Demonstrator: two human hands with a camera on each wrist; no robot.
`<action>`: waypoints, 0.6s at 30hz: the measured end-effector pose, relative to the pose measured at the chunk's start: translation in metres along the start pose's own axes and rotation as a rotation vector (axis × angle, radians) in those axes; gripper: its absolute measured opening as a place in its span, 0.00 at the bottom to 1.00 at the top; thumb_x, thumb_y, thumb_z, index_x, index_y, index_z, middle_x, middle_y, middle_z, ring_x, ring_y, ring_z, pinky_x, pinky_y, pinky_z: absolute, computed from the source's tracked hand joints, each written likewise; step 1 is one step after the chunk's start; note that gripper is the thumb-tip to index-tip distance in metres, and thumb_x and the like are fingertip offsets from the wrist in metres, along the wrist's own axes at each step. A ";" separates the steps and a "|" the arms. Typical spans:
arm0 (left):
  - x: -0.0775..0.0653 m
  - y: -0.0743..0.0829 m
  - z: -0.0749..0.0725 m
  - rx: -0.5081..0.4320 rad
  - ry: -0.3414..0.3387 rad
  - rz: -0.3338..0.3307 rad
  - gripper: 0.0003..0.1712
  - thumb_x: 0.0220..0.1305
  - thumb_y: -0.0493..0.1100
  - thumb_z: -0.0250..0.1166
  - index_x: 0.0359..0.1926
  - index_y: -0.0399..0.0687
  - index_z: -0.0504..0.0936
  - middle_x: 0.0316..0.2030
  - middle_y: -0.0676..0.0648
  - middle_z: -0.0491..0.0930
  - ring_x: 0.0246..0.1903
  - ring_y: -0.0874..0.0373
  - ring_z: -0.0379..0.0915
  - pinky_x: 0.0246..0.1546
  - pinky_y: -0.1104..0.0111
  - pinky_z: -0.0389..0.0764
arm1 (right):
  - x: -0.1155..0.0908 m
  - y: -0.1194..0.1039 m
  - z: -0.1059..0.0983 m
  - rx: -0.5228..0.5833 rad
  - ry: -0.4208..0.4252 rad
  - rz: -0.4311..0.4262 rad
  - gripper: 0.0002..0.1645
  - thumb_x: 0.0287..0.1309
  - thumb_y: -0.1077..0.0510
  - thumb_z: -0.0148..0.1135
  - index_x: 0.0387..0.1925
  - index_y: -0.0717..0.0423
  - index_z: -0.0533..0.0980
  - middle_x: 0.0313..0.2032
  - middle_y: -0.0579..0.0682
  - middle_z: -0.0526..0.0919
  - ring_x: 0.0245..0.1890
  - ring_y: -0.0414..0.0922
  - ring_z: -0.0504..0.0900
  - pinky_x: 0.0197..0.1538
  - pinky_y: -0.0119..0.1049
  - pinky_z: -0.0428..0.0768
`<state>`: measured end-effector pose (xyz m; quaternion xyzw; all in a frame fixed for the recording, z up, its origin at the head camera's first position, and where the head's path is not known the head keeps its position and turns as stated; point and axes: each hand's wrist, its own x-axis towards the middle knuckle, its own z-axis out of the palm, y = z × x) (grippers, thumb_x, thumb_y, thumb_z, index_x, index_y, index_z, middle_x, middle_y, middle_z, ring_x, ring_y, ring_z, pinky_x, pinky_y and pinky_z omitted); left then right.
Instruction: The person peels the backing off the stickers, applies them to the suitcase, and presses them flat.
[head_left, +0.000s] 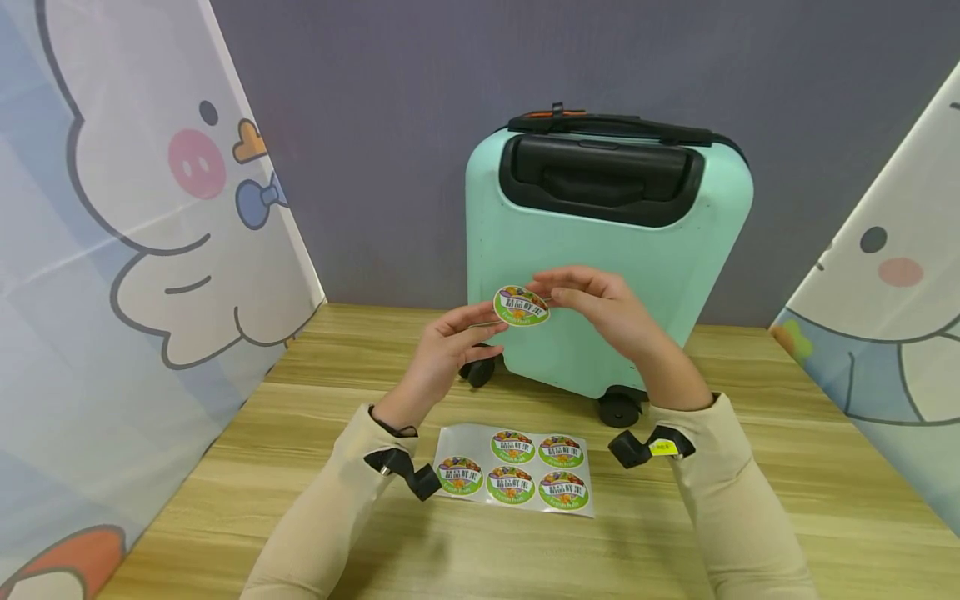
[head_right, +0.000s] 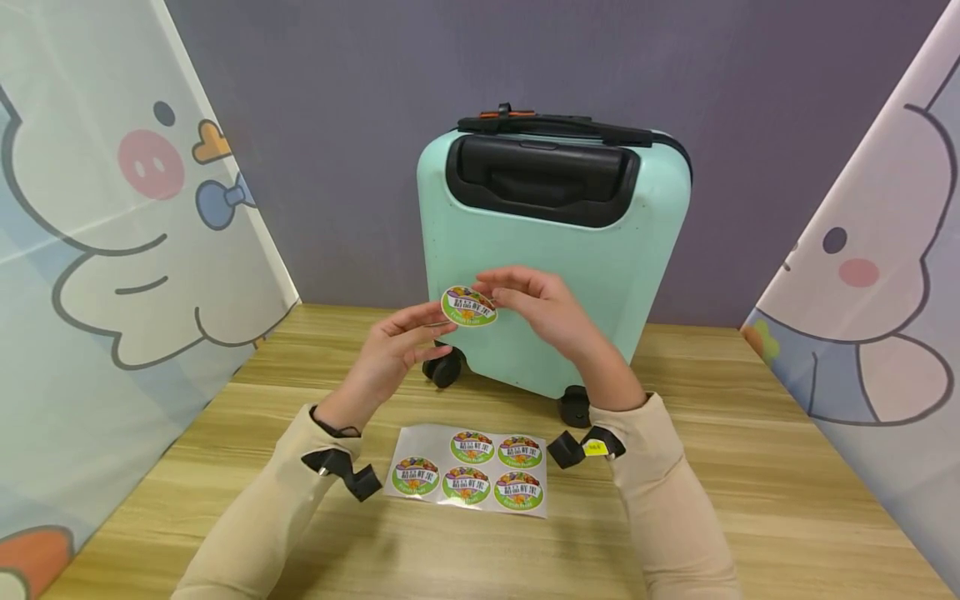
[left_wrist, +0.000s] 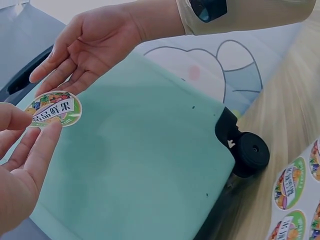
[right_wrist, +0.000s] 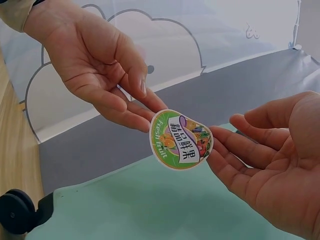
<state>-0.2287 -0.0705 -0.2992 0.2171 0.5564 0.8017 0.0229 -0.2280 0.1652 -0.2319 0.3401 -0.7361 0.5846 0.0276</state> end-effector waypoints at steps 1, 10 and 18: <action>0.001 0.001 0.001 0.006 -0.002 0.008 0.20 0.69 0.26 0.57 0.59 0.36 0.79 0.44 0.50 0.82 0.47 0.57 0.82 0.48 0.58 0.84 | 0.001 -0.002 0.000 -0.002 0.000 -0.002 0.21 0.71 0.65 0.50 0.59 0.77 0.70 0.49 0.40 0.85 0.52 0.44 0.81 0.60 0.39 0.73; 0.009 0.009 0.005 0.047 -0.004 0.080 0.24 0.66 0.25 0.57 0.63 0.26 0.72 0.45 0.51 0.83 0.48 0.57 0.81 0.51 0.59 0.82 | 0.010 -0.019 -0.003 -0.043 0.012 -0.007 0.20 0.72 0.66 0.50 0.58 0.77 0.71 0.50 0.43 0.85 0.52 0.44 0.81 0.60 0.39 0.74; 0.015 0.019 0.008 0.057 0.018 0.104 0.23 0.65 0.24 0.58 0.62 0.27 0.74 0.48 0.45 0.84 0.51 0.54 0.80 0.53 0.59 0.81 | 0.016 -0.029 -0.004 -0.056 0.033 -0.020 0.19 0.71 0.66 0.51 0.57 0.76 0.73 0.49 0.44 0.86 0.52 0.43 0.81 0.59 0.39 0.75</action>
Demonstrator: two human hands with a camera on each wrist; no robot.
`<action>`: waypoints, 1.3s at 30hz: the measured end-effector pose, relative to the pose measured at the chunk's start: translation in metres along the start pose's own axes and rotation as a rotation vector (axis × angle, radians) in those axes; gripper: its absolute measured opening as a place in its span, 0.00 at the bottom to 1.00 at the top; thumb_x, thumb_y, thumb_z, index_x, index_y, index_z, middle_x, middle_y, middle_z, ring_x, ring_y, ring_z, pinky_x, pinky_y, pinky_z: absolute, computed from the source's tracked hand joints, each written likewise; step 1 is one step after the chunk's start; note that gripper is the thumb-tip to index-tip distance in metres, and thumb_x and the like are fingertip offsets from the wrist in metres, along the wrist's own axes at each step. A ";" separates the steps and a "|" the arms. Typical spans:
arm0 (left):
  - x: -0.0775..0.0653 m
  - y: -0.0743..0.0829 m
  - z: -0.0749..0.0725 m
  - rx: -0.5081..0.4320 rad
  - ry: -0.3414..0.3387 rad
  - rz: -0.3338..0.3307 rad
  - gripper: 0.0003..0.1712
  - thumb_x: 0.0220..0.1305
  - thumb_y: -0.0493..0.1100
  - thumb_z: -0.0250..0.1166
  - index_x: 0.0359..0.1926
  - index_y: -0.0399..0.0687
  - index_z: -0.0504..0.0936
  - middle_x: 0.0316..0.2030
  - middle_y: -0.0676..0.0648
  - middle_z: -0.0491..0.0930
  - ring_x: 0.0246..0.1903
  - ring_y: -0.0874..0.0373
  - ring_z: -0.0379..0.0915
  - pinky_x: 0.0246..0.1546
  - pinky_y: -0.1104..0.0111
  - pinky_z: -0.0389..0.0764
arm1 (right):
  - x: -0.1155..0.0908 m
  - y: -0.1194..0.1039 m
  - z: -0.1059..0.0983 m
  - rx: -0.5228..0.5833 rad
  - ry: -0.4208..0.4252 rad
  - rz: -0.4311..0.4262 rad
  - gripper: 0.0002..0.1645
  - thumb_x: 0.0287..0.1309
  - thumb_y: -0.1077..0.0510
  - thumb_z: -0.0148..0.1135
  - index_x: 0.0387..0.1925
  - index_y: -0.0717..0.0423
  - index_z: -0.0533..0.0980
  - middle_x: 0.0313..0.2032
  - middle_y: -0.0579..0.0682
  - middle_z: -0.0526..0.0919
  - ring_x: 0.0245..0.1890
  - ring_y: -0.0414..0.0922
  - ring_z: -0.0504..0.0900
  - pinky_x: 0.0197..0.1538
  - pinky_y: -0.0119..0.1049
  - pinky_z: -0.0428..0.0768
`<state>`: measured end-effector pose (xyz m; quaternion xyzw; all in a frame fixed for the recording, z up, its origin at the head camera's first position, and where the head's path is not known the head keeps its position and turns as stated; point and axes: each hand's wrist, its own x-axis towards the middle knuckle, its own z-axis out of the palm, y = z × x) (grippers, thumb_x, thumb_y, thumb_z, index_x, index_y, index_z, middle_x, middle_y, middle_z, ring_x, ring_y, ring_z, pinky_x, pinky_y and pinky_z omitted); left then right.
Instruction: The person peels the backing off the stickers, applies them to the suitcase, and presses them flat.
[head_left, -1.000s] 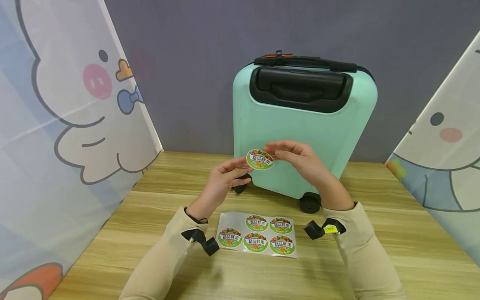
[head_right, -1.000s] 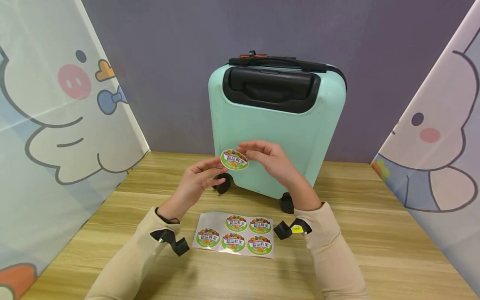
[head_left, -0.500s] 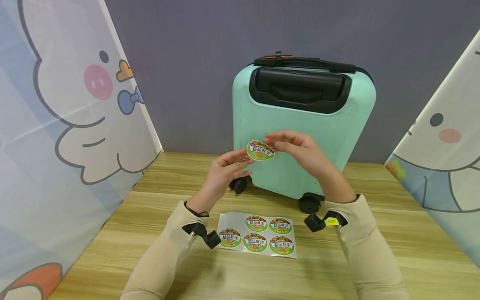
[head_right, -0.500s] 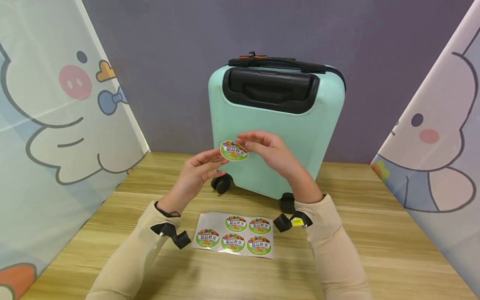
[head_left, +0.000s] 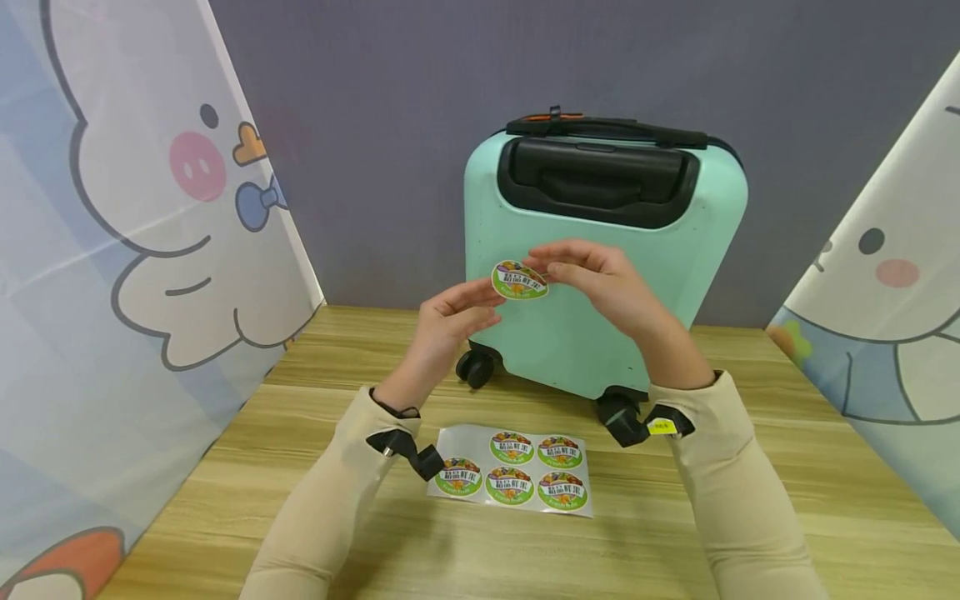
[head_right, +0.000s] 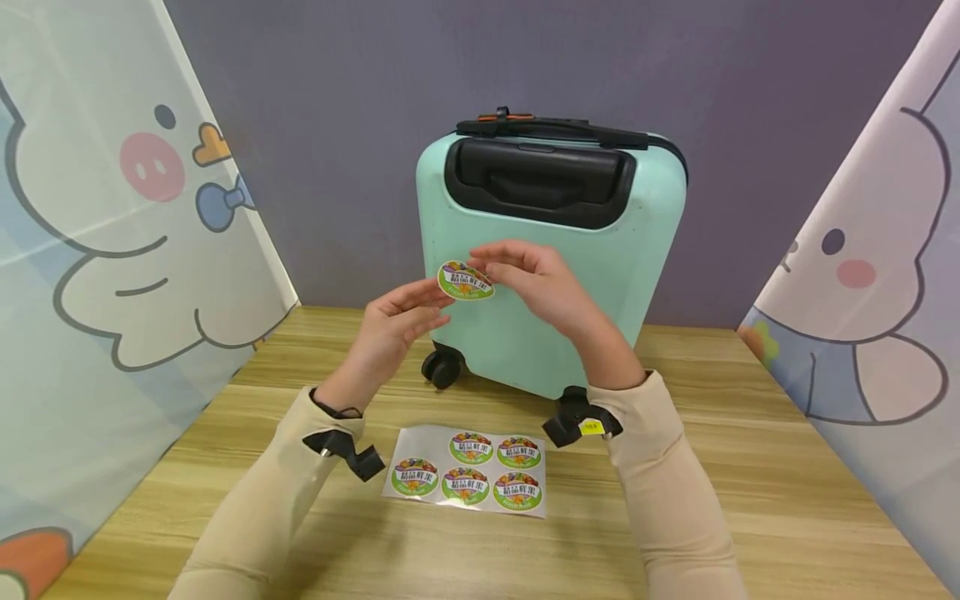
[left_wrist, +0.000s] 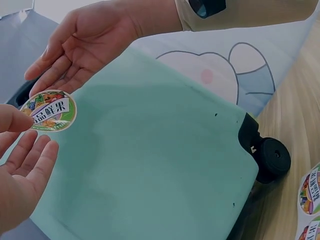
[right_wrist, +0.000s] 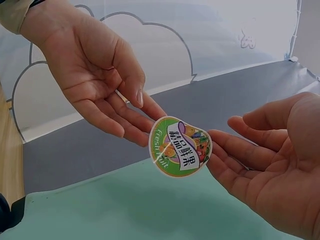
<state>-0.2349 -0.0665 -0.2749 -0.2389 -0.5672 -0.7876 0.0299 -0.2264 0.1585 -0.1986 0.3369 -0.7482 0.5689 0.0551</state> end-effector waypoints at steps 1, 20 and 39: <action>0.001 0.001 0.001 -0.004 0.004 0.000 0.23 0.65 0.24 0.59 0.62 0.27 0.74 0.48 0.45 0.84 0.51 0.53 0.80 0.53 0.59 0.81 | 0.001 -0.001 0.000 -0.001 0.004 0.001 0.19 0.71 0.66 0.51 0.57 0.75 0.73 0.49 0.43 0.86 0.52 0.43 0.81 0.59 0.39 0.75; 0.017 0.006 -0.002 -0.045 0.051 0.023 0.24 0.64 0.25 0.60 0.61 0.29 0.75 0.50 0.44 0.82 0.53 0.53 0.79 0.56 0.60 0.78 | 0.011 -0.010 0.006 -0.126 0.046 0.029 0.19 0.71 0.66 0.54 0.59 0.68 0.75 0.58 0.59 0.80 0.57 0.46 0.78 0.60 0.38 0.76; 0.027 0.010 0.000 -0.092 0.058 0.061 0.28 0.66 0.22 0.56 0.67 0.30 0.69 0.49 0.49 0.80 0.58 0.49 0.76 0.55 0.62 0.80 | 0.026 0.004 0.020 -0.538 0.147 -0.338 0.21 0.57 0.75 0.55 0.53 0.69 0.77 0.52 0.60 0.83 0.52 0.53 0.82 0.51 0.48 0.81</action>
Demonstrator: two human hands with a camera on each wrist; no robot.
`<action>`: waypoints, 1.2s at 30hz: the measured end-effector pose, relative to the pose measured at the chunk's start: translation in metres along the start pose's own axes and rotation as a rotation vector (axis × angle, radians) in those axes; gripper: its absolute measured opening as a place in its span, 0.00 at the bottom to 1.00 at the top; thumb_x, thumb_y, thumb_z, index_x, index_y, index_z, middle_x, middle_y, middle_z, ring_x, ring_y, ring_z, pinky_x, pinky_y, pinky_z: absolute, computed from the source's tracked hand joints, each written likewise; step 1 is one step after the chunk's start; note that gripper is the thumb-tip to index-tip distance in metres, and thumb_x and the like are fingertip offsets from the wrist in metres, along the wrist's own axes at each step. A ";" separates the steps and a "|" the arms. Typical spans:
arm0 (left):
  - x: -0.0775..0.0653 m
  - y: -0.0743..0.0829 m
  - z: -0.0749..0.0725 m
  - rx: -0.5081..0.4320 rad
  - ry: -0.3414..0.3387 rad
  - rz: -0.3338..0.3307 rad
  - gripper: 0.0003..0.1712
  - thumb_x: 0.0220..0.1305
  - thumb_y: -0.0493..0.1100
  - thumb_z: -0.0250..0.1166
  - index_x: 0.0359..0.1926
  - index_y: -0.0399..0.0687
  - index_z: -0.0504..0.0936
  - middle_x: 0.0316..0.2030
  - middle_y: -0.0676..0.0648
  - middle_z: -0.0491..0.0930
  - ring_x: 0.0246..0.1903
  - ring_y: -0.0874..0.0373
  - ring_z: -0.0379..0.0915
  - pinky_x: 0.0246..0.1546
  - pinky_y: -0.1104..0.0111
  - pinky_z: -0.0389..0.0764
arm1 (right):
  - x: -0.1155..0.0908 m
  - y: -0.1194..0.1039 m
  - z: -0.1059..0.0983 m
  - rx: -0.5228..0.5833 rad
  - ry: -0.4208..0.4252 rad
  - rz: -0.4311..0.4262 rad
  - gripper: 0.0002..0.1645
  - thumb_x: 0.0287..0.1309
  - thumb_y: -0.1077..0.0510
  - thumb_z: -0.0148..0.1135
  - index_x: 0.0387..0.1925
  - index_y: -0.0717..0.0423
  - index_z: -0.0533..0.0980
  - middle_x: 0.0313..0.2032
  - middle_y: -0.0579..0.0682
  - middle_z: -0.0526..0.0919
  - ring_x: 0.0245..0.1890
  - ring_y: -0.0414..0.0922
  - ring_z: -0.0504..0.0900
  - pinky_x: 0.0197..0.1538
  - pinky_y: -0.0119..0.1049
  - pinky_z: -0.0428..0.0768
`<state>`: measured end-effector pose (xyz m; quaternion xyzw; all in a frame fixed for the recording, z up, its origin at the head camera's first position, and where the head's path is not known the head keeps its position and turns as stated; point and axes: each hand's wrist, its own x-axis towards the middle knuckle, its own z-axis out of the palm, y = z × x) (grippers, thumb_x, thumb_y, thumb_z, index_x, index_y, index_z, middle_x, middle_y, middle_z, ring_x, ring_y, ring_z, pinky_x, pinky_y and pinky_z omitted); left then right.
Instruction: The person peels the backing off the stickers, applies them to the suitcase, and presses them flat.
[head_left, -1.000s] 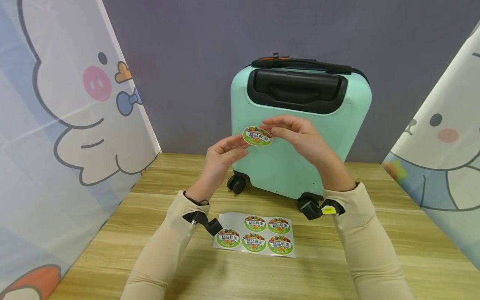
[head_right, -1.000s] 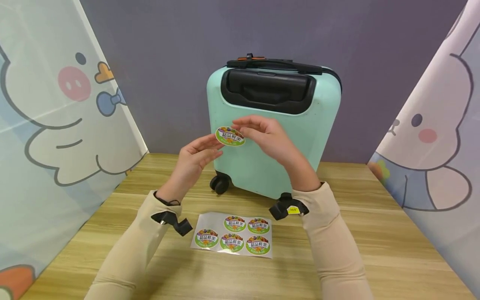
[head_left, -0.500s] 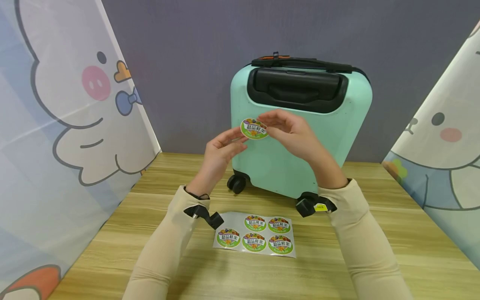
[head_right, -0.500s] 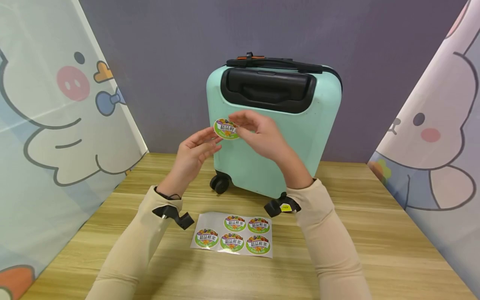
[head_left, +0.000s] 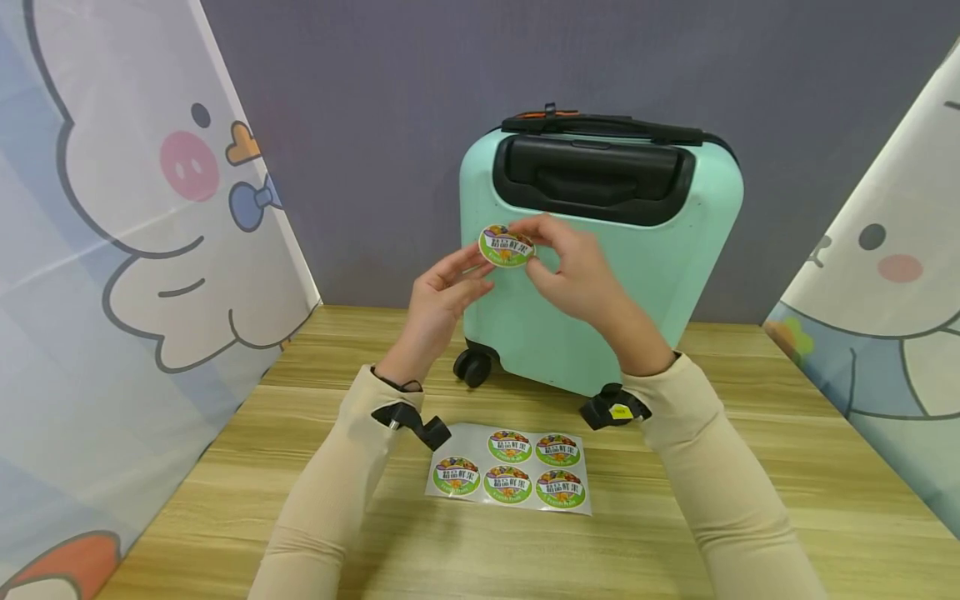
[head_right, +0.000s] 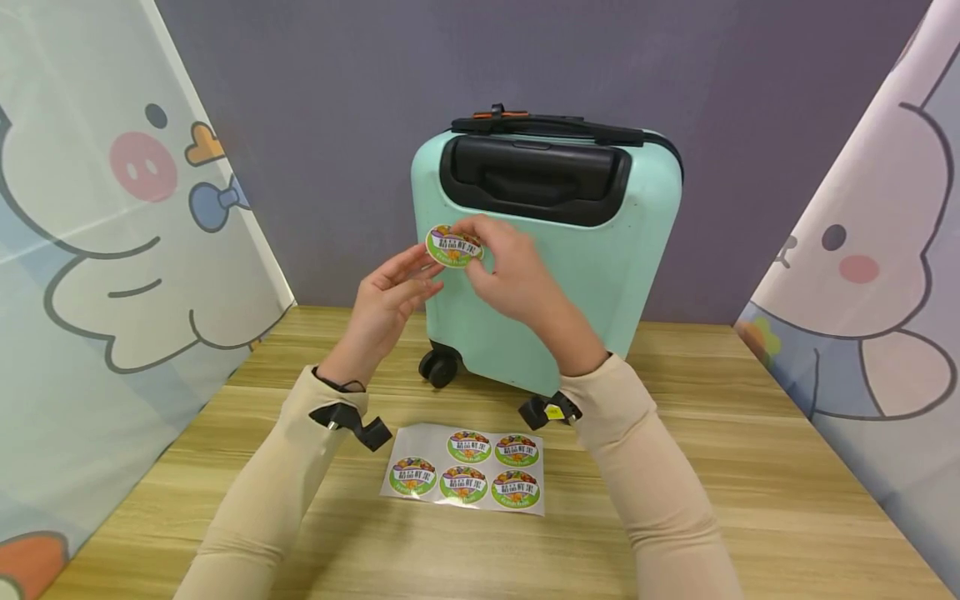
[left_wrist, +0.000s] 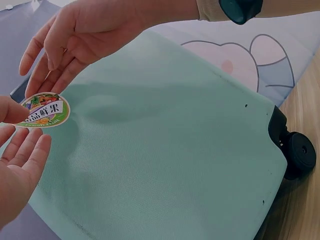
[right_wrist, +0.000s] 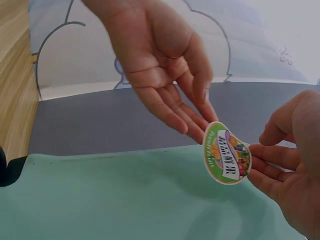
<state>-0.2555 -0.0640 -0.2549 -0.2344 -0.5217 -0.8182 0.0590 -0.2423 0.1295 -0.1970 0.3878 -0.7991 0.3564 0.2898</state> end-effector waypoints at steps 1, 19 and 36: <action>0.000 0.000 0.000 -0.003 0.000 -0.001 0.29 0.66 0.22 0.56 0.68 0.30 0.69 0.50 0.49 0.80 0.58 0.49 0.76 0.55 0.62 0.80 | 0.000 0.001 0.001 -0.020 0.007 -0.024 0.21 0.56 0.76 0.55 0.53 0.69 0.77 0.52 0.61 0.82 0.51 0.53 0.82 0.50 0.48 0.81; 0.006 -0.003 0.000 -0.019 -0.040 0.008 0.33 0.65 0.20 0.53 0.71 0.32 0.64 0.62 0.37 0.72 0.64 0.44 0.68 0.58 0.61 0.77 | -0.001 0.004 0.015 -0.171 0.001 -0.131 0.24 0.55 0.75 0.53 0.56 0.70 0.74 0.58 0.64 0.77 0.58 0.58 0.73 0.58 0.52 0.74; 0.010 -0.004 -0.003 -0.035 -0.077 -0.006 0.33 0.66 0.21 0.52 0.72 0.34 0.63 0.68 0.34 0.66 0.67 0.45 0.65 0.62 0.58 0.73 | -0.005 0.004 0.018 -0.168 -0.064 -0.049 0.21 0.55 0.75 0.51 0.53 0.73 0.69 0.65 0.65 0.70 0.59 0.59 0.71 0.55 0.50 0.72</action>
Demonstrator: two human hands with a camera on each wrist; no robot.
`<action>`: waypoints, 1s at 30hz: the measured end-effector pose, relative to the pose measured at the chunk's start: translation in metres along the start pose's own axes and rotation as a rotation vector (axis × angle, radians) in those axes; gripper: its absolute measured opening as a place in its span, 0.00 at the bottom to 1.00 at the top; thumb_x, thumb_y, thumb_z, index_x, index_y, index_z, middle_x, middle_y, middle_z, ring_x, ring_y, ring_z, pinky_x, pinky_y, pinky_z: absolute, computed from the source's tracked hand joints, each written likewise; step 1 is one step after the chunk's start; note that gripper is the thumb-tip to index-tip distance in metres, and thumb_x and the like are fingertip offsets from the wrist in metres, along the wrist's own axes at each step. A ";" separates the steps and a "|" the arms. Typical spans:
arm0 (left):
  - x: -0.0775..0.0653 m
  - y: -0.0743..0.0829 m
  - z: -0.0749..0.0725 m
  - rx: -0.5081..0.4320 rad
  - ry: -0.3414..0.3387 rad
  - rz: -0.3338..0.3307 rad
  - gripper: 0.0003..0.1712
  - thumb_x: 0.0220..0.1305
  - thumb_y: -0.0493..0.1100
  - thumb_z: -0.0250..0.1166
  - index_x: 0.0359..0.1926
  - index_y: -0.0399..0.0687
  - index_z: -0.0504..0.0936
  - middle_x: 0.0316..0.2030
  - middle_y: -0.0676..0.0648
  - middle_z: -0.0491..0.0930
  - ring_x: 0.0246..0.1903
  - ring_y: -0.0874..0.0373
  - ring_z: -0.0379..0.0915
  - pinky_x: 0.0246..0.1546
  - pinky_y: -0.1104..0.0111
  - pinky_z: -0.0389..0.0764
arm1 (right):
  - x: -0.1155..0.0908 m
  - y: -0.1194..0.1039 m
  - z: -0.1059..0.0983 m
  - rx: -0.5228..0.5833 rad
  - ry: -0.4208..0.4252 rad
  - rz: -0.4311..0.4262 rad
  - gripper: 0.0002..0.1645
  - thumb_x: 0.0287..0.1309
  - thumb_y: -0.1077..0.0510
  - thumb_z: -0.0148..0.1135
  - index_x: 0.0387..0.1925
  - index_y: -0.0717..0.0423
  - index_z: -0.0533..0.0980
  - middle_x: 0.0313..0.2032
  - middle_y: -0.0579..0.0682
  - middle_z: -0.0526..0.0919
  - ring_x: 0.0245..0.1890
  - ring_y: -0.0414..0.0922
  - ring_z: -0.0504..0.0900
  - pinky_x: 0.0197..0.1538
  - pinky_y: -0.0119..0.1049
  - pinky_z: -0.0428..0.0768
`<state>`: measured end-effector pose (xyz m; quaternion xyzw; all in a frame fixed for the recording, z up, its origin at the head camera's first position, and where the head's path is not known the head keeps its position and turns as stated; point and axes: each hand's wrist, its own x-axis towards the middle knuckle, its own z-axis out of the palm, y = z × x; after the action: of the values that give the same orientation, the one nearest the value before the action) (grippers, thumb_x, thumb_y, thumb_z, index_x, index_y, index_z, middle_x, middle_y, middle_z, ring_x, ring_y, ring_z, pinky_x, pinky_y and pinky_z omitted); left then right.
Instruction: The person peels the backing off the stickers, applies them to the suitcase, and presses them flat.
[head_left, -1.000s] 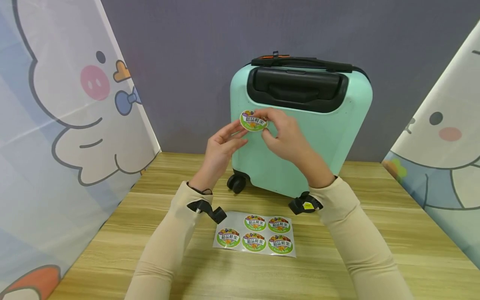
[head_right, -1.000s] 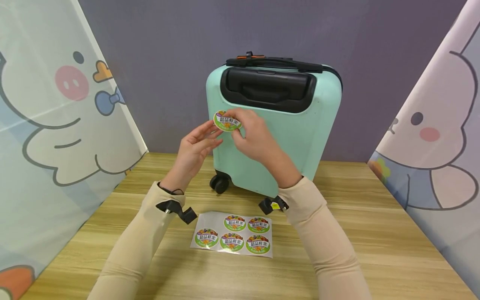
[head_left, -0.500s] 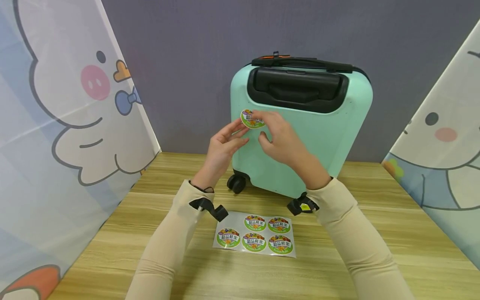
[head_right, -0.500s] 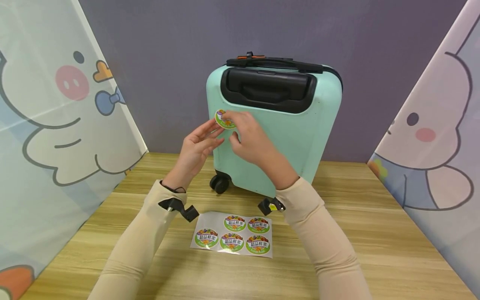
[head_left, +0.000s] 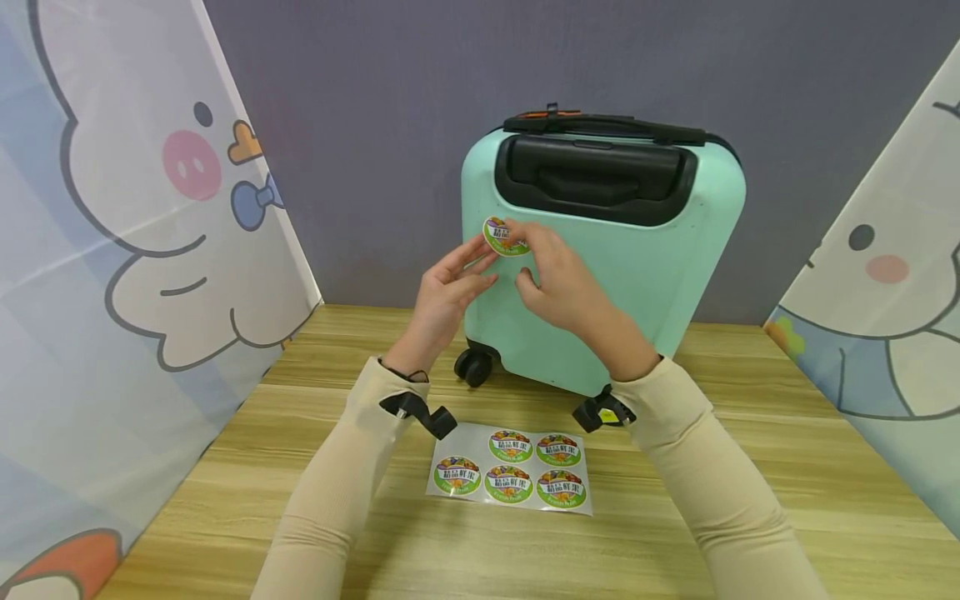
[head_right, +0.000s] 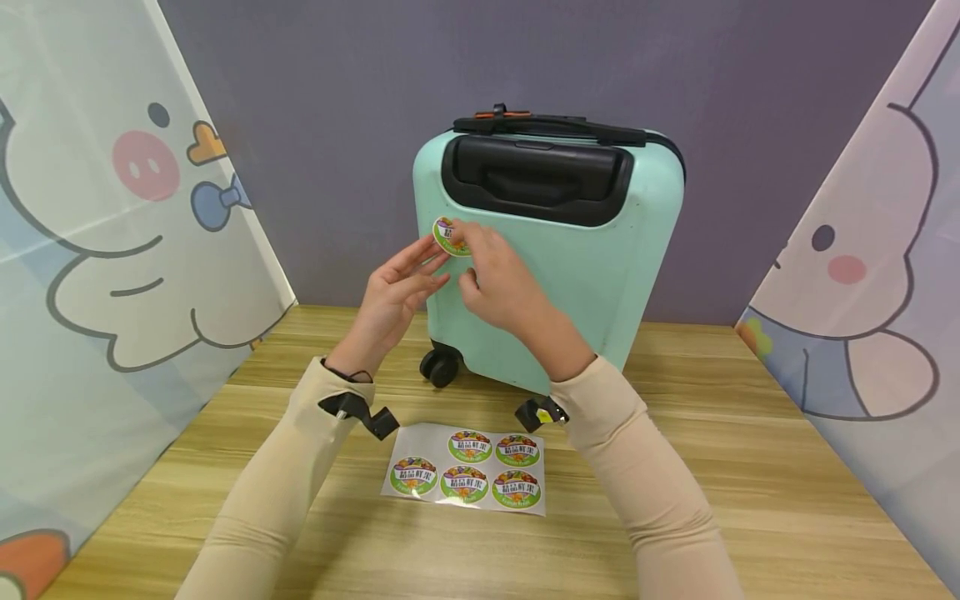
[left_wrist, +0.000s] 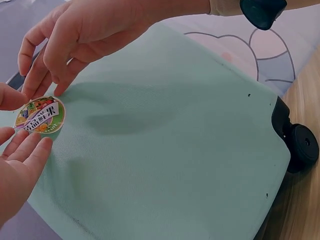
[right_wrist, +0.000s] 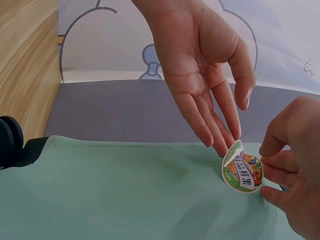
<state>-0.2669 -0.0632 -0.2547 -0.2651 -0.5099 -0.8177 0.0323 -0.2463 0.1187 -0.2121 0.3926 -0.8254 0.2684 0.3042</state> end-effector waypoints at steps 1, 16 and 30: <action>0.000 0.000 0.000 -0.004 -0.001 0.000 0.33 0.66 0.22 0.52 0.72 0.34 0.63 0.68 0.34 0.66 0.67 0.45 0.65 0.62 0.58 0.73 | 0.000 0.000 0.000 0.001 -0.006 0.010 0.21 0.55 0.75 0.50 0.52 0.72 0.69 0.66 0.64 0.70 0.59 0.59 0.72 0.53 0.50 0.72; 0.000 0.000 0.000 -0.025 -0.003 -0.006 0.35 0.64 0.22 0.50 0.73 0.34 0.61 0.68 0.33 0.64 0.67 0.45 0.64 0.63 0.57 0.73 | -0.001 -0.001 -0.003 -0.014 -0.034 0.058 0.24 0.54 0.74 0.50 0.55 0.69 0.67 0.69 0.61 0.67 0.44 0.56 0.74 0.40 0.46 0.69; 0.000 0.001 0.002 -0.046 0.017 -0.016 0.35 0.65 0.22 0.49 0.73 0.33 0.61 0.68 0.33 0.63 0.68 0.43 0.63 0.61 0.59 0.74 | -0.002 -0.002 -0.005 -0.011 -0.094 0.120 0.26 0.56 0.72 0.52 0.58 0.66 0.64 0.72 0.58 0.62 0.36 0.54 0.72 0.37 0.45 0.69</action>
<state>-0.2658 -0.0622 -0.2532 -0.2548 -0.4927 -0.8317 0.0238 -0.2420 0.1217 -0.2100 0.3529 -0.8623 0.2631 0.2506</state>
